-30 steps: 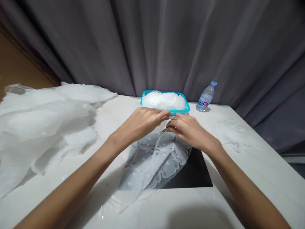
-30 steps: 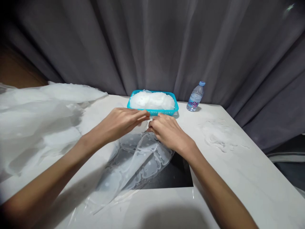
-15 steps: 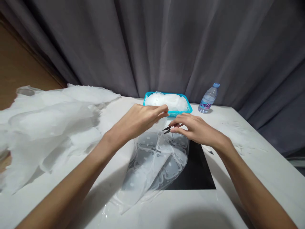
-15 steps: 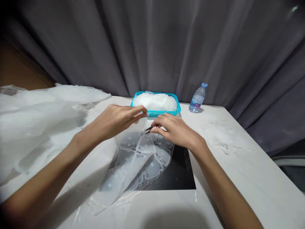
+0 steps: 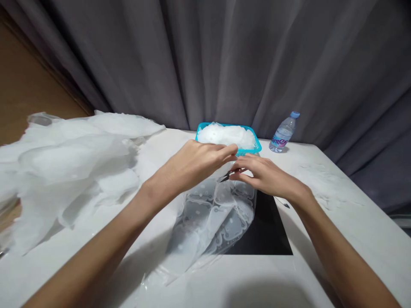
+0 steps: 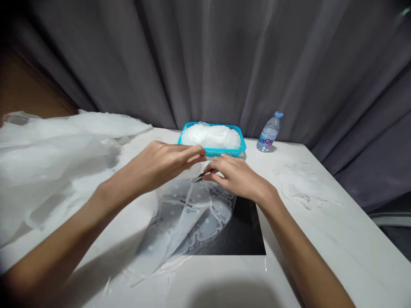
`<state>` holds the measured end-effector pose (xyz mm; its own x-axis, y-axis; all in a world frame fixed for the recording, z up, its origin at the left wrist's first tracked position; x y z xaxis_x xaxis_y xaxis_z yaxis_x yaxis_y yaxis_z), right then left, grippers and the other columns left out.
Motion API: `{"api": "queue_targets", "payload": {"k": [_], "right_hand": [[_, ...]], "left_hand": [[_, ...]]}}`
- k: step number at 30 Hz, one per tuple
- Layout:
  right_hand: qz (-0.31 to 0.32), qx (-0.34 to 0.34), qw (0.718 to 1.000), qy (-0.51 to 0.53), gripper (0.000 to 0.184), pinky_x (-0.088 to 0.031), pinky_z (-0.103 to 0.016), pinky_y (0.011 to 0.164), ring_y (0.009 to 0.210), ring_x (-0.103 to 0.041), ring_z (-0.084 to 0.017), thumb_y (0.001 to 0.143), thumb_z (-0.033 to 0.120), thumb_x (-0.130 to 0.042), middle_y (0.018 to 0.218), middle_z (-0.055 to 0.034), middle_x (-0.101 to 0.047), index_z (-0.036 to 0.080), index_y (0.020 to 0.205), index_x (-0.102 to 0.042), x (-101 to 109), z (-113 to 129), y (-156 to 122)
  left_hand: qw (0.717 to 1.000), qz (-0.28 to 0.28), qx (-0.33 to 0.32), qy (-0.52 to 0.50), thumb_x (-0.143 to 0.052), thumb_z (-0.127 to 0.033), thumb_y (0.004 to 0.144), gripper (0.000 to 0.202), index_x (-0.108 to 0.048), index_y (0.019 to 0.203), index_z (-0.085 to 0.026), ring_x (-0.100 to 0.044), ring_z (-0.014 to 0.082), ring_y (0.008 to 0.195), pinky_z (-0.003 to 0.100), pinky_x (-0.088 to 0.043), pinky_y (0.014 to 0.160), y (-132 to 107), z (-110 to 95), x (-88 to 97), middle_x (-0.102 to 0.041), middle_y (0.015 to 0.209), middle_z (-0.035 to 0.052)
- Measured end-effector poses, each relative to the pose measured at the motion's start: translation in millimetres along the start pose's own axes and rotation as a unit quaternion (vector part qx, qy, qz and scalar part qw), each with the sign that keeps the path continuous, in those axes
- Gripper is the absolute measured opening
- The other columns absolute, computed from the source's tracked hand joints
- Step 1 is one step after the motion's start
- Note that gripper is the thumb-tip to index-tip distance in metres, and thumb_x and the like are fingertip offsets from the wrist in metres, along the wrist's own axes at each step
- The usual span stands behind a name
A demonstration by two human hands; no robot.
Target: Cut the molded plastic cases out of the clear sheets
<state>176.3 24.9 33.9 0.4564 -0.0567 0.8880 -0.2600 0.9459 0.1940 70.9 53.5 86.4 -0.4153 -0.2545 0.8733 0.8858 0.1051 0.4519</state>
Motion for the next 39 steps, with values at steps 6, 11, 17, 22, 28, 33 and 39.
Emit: {"api": "queue_targets", "payload": {"k": [6,11,17,22,28,33,39], "right_hand": [[0.009,0.010,1.000,-0.001,0.012,-0.049,-0.040,0.093,0.110,-0.065,-0.025,0.103,0.026,-0.061,0.111,-0.0044,-0.076,0.024,0.108,-0.072,-7.1,7.7,4.8],[0.015,0.019,1.000,-0.015,0.012,-0.048,-0.039,0.093,0.107,-0.066,-0.024,0.104,0.025,-0.060,0.108,-0.0042,-0.075,0.023,0.102,-0.071,-4.9,9.8,3.6],[0.015,0.007,1.000,-0.013,0.011,-0.047,-0.037,0.089,0.107,-0.065,-0.024,0.103,0.025,-0.061,0.110,-0.0033,-0.076,0.024,0.104,-0.073,-4.7,9.3,3.5],[0.011,0.011,1.000,-0.024,0.010,-0.046,-0.036,0.086,0.103,-0.066,-0.025,0.102,0.026,-0.064,0.108,-0.0044,-0.075,0.022,0.108,-0.070,-4.1,10.8,5.1],[0.006,0.024,0.999,-0.042,0.009,-0.046,-0.035,0.083,0.099,-0.066,-0.024,0.102,0.025,-0.063,0.102,-0.0052,-0.076,0.022,0.102,-0.071,-5.1,11.9,5.5],[0.005,0.016,0.999,-0.037,0.014,-0.046,-0.035,0.087,0.101,-0.067,-0.023,0.103,0.023,-0.061,0.102,-0.0035,-0.077,0.024,0.099,-0.075,-0.3,9.9,3.3],[-0.023,-0.032,0.997,0.062,0.020,-0.048,-0.033,0.087,0.104,-0.068,-0.021,0.104,0.036,-0.058,0.111,-0.0030,-0.076,0.025,0.109,-0.074,19.8,-10.5,-4.4]], "left_hand": [[0.999,-0.005,-0.026,0.019,-0.059,-0.005,0.096,0.017,-0.056,0.100,-0.021,-0.057,0.0115,0.053,0.028,-0.023,0.051,0.8,-9.2,0.1,-0.073,0.077,-0.0030],[0.999,-0.012,-0.035,0.024,-0.059,-0.004,0.095,0.016,-0.056,0.098,-0.021,-0.058,0.0124,0.055,0.028,-0.025,0.051,1.7,-10.7,0.5,-0.071,0.074,-0.0029],[0.999,0.002,-0.030,0.039,-0.056,-0.006,0.097,0.014,-0.056,0.097,-0.021,-0.062,0.0128,0.058,0.029,-0.027,0.051,0.6,-8.3,-1.6,-0.072,0.076,-0.0021],[0.999,-0.017,-0.044,0.027,-0.055,-0.006,0.098,0.015,-0.055,0.093,-0.020,-0.059,0.0121,0.056,0.029,-0.026,0.051,1.5,-14.5,4.0,-0.071,0.075,-0.0022],[0.999,-0.003,-0.041,0.031,-0.053,-0.008,0.100,0.015,-0.056,0.092,-0.020,-0.058,0.0131,0.055,0.029,-0.025,0.052,1.3,-13.8,1.7,-0.071,0.074,-0.0013],[0.999,0.006,-0.002,0.033,-0.051,-0.009,0.099,0.015,-0.058,0.097,-0.021,-0.060,0.0124,0.055,0.027,-0.025,0.051,1.0,-1.6,7.1,-0.073,0.075,-0.0019],[1.000,-0.005,0.030,-0.002,-0.049,-0.014,0.103,0.013,-0.059,0.099,-0.022,-0.062,0.0125,0.057,0.026,-0.027,0.052,-2.0,13.4,19.1,-0.075,0.078,-0.0026]]}}
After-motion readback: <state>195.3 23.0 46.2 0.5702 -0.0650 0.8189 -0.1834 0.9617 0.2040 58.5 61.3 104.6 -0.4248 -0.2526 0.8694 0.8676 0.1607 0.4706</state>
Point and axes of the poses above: each hand's wrist, its own y-axis towards the middle knuckle, its own x-axis out of the back of the hand, z = x × y, the point moved 9 cm from there along y, towards the middle knuckle
